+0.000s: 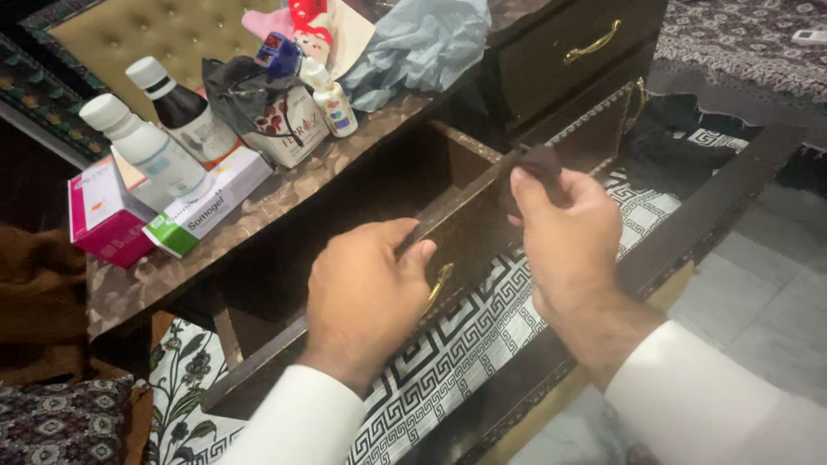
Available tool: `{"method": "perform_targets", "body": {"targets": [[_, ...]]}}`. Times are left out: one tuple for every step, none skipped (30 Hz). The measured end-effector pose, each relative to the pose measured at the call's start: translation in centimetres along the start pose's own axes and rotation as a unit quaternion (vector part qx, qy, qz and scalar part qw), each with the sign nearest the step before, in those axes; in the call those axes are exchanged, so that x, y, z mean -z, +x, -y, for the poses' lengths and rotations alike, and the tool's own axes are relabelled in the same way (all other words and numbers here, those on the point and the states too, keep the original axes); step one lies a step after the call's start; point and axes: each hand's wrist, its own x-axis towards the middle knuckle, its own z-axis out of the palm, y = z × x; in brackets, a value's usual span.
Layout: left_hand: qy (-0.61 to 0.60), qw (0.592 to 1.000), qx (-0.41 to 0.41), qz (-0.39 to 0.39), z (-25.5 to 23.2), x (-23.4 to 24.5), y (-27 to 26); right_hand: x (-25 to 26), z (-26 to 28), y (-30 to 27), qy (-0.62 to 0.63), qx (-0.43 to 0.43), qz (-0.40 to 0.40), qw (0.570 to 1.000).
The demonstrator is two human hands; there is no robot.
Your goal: The person wipes the interior of an open drawer with a dark cloth, then closes it and wipes the top surface of the cabinet. They reopen the drawer and continue wiping the inside surfaces, including the sides and bottom, before closing it again. Finally, they pick up a small pink box and a white bottle from the top of the cabinet and wipe each with the cloth.
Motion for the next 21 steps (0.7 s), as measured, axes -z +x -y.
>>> {"method": "perform_targets", "body": {"targets": [[-0.017,1.000,-0.001,0.008,-0.2,0.4,0.4,-0.3,0.1,-0.1,0.012,0.008,-0.001,1.000],[-0.034,0.999,-0.002,0.016,-0.4,0.8,0.8,-0.5,0.3,-0.1,0.009,-0.055,-0.025,0.998],[-0.051,0.998,0.002,0.026,-0.4,1.1,0.8,-0.5,0.2,-0.4,0.003,-0.121,-0.048,0.992],[-0.052,0.998,0.021,0.038,-0.3,1.3,0.9,-0.5,0.2,-0.5,-0.004,-0.186,-0.071,0.980],[-0.052,0.996,0.038,0.055,-0.2,1.2,1.1,-0.3,0.1,-0.6,-0.037,-0.243,-0.079,0.966],[-0.052,0.995,0.055,0.072,-0.2,1.1,1.1,-0.1,0.0,-0.6,-0.070,-0.298,-0.085,0.948],[-0.055,0.994,0.054,0.075,-0.3,1.1,1.2,0.0,0.2,-0.5,-0.099,-0.350,-0.091,0.927],[-0.058,0.994,0.054,0.078,-0.3,1.1,1.4,0.0,0.5,-0.3,-0.061,-0.318,-0.091,0.942],[-0.060,0.993,0.056,0.081,-0.2,1.1,1.4,-0.1,0.6,-0.3,-0.024,-0.287,-0.088,0.953],[-0.074,0.993,0.041,0.080,-0.1,1.1,1.5,-0.3,0.8,-0.3,0.013,-0.256,-0.086,0.963],[-0.087,0.993,0.028,0.079,0.0,1.1,1.5,-0.5,0.9,-0.4,0.016,-0.195,-0.076,0.978],[-0.101,0.992,0.016,0.078,0.0,1.0,1.4,-0.6,0.9,-0.5,0.019,-0.132,-0.065,0.989],[-0.094,0.992,0.024,0.080,0.0,1.0,1.5,-0.8,1.1,-0.5,0.024,-0.067,-0.053,0.996],[-0.087,0.992,0.032,0.082,-0.1,1.1,1.5,-0.9,1.2,-0.5,0.011,-0.039,-0.056,0.998],[-0.081,0.992,0.043,0.084,-0.2,1.2,1.5,-1.1,1.3,-0.5,-0.003,-0.012,-0.056,0.998],[-0.072,0.993,0.047,0.081,-0.3,1.2,1.4,-1.1,1.4,-0.6,-0.018,0.015,-0.057,0.998],[-0.065,0.994,0.053,0.077,-0.3,1.2,1.2,-1.1,1.4,-0.6,-0.018,-0.071,-0.056,0.996],[-0.057,0.994,0.059,0.073,-0.3,1.2,1.0,-1.0,1.3,-0.5,-0.020,-0.156,-0.054,0.986],[-0.061,0.994,0.060,0.071,-0.3,1.3,0.9,-0.7,1.2,-0.4,-0.021,-0.241,-0.056,0.969],[-0.065,0.994,0.062,0.069,-0.4,1.2,0.8,-0.6,1.1,-0.2,-0.015,-0.264,-0.056,0.963],[-0.068,0.993,0.059,0.070,-0.5,1.1,0.9,-0.4,1.0,0.1,-0.007,-0.287,-0.060,0.956]]}}
